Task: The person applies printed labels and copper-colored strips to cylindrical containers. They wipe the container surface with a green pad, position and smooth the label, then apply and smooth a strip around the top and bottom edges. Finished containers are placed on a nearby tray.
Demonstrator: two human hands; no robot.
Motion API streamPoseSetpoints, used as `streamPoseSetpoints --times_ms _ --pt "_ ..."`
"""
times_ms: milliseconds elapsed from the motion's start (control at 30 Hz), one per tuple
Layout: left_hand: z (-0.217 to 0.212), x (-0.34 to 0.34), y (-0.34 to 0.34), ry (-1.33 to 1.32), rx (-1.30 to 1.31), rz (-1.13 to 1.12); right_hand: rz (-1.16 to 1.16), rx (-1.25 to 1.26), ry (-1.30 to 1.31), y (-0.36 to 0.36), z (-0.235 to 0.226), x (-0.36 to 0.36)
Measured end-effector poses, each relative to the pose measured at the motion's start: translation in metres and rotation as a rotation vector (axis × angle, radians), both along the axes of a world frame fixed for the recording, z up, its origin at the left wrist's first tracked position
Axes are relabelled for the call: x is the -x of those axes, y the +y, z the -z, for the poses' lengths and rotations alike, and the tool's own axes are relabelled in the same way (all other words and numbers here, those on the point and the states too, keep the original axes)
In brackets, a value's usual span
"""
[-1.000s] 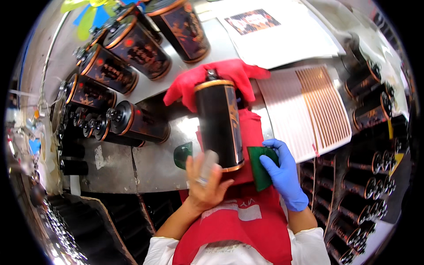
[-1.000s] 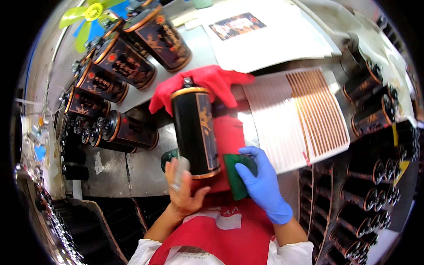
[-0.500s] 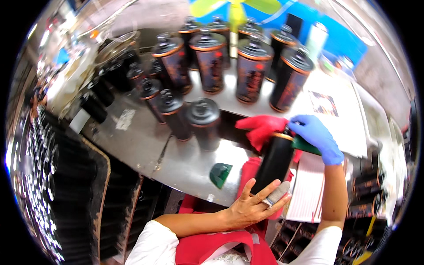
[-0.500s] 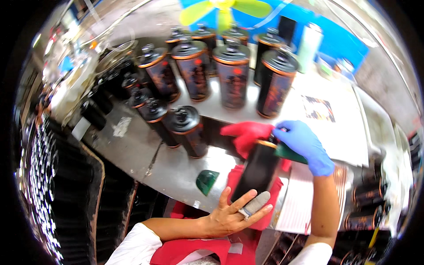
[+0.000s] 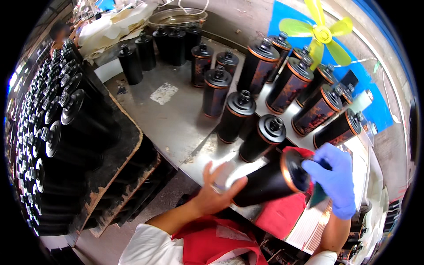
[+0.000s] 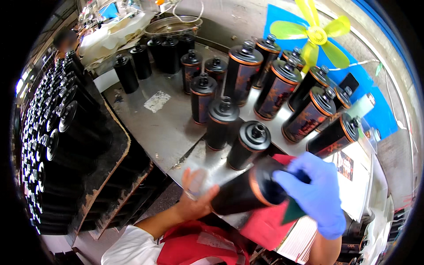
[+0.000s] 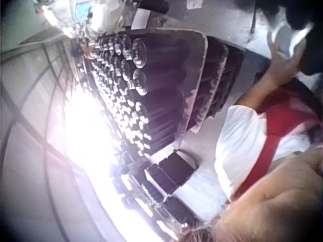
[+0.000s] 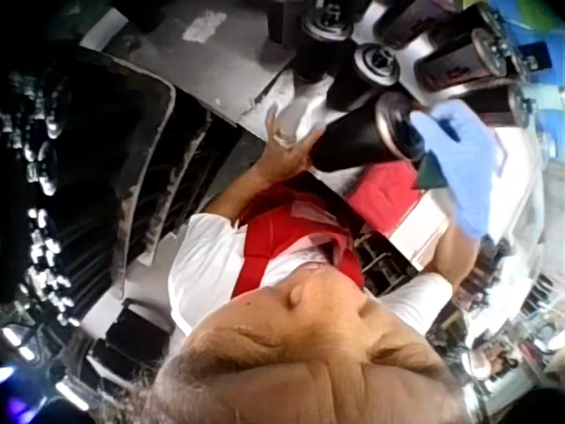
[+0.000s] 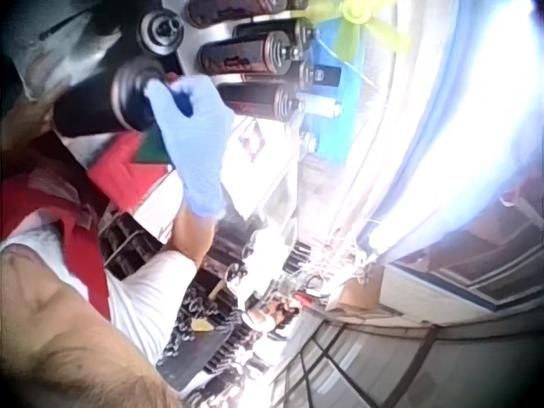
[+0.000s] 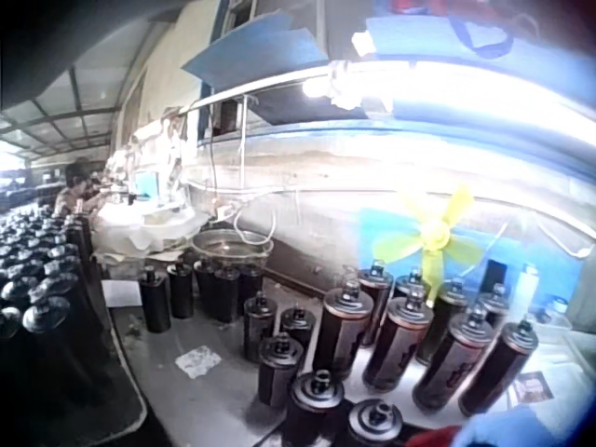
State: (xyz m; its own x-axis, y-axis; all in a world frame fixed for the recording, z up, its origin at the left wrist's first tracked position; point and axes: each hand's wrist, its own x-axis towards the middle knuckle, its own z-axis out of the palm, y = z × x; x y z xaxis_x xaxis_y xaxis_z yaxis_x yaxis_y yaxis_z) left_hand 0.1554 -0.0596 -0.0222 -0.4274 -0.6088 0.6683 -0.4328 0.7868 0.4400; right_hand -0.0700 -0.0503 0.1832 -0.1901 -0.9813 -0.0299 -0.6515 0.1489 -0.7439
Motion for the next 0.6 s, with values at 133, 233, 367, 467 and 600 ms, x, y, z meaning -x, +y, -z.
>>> streamPoseSetpoints --times_ms 133,233,367,467,600 --pt "-0.030 -0.049 -0.026 -0.004 -0.147 -0.310 -0.285 0.421 0.183 -0.073 0.006 -0.076" --pt "-0.049 -0.098 -0.028 0.034 0.100 -0.575 -0.346 0.495 0.203 -0.144 0.018 -0.118" --pt "-0.088 -0.140 -0.045 0.124 0.335 -0.967 -0.388 0.509 0.370 -0.226 0.049 -0.162" --pt "-0.135 -0.142 -0.079 0.181 0.312 -1.039 -0.318 0.410 0.502 -0.269 0.076 -0.177" --pt "-0.166 -0.169 -0.108 0.022 0.253 -1.237 -0.276 0.360 0.397 -0.299 0.106 -0.189"
